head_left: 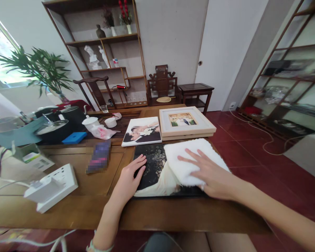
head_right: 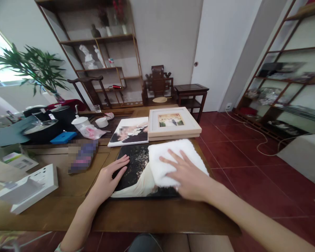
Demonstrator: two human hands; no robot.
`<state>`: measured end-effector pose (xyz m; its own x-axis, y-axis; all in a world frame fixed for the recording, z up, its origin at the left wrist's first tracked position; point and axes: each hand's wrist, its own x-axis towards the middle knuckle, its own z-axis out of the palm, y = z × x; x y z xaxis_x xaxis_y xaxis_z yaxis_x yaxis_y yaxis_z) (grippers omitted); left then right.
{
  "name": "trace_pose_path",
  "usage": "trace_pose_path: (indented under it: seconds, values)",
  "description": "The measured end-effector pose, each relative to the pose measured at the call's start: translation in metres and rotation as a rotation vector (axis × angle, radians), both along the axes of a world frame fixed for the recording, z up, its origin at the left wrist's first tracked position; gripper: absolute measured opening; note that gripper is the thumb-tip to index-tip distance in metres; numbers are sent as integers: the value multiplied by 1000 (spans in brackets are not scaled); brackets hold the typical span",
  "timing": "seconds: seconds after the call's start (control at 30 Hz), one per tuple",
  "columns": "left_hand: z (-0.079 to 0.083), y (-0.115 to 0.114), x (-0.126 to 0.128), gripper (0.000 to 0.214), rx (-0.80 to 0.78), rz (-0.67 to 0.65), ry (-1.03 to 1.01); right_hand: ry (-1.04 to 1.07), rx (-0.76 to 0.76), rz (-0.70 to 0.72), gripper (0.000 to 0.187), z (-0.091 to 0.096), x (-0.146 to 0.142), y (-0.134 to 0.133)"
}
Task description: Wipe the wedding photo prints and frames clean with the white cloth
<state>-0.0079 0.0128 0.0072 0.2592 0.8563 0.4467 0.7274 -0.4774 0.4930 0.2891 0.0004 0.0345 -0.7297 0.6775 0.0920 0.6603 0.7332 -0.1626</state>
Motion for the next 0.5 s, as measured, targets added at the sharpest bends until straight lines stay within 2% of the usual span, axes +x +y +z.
trace_pose_path:
  seconds: [0.13, 0.23, 0.33, 0.5]
  values:
    - [-1, 1, -1, 29, -2, -21, 11, -32, -125, 68, 54, 6, -11, -51]
    - [-1, 1, 0, 29, -4, -14, 16, -51, -207, 120, 60, 10, -16, -67]
    - [0, 0, 0, 29, -10, -15, 19, -14, -160, 77, 54, 8, -15, -52]
    - [0, 0, 0, 30, -13, -17, 24, 18, 27, -62, 48, -3, -3, 13]
